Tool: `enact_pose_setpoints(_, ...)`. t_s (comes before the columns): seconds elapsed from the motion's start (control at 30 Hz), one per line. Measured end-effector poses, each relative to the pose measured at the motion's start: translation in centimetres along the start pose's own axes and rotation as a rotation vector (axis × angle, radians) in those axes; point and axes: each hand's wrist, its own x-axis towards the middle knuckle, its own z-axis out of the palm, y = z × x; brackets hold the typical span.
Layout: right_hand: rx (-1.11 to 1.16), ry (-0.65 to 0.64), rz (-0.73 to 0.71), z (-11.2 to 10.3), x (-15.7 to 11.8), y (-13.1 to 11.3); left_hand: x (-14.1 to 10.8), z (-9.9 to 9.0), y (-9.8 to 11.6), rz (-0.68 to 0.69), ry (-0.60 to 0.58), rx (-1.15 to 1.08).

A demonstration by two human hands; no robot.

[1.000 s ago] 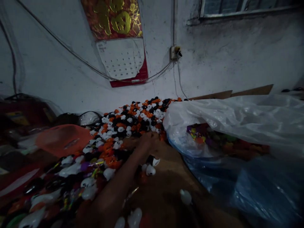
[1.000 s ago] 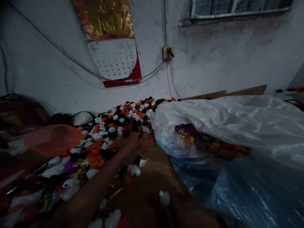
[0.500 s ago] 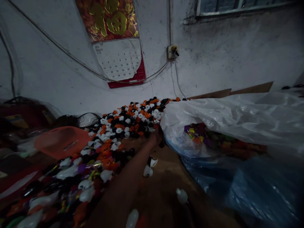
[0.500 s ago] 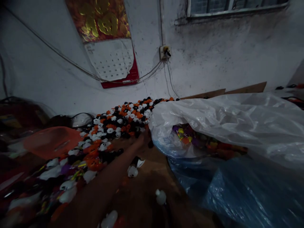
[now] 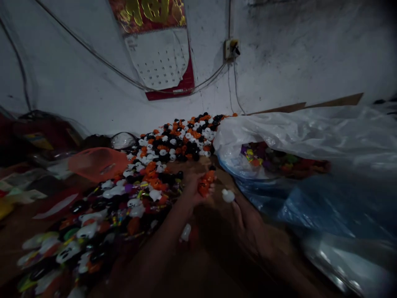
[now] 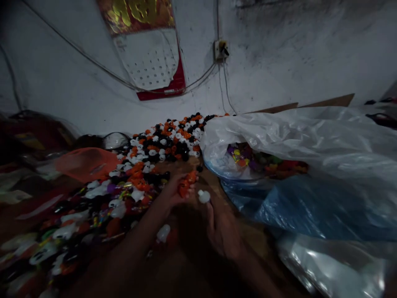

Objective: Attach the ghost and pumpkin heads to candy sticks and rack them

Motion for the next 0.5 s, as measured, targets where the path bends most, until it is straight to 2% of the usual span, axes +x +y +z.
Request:
enact_pose_setpoints(0.1, 0.000, 0.010, 0.012, -1.2, 0.5, -0.5, -1.2, 1.7, -2.1, -0.022, -0.034, -0.115)
enact_pose_setpoints(0.23, -0.049, -0.034, 0.010, -2.3, -0.3, 0.3, -2.7, 3.6, -4.5, -0.053, -0.055, -0.213)
enact_pose_setpoints(0.33, -0.021, -0.047, -0.018, -2.6, -0.5, 0.7, -3.6, 4.6, -5.5, -0.050, -0.089, -0.129)
enact_pose_setpoints(0.43, -0.051, -0.071, 0.034, -2.9, -0.1, 0.9, -4.1, 5.0, -6.2, 0.002, -0.073, 0.010)
enact_pose_setpoints(0.5, -0.099, -0.095, 0.058, -3.1, 0.2, 0.9, -4.1, 5.1, -6.6, -0.065, -0.066, 0.064)
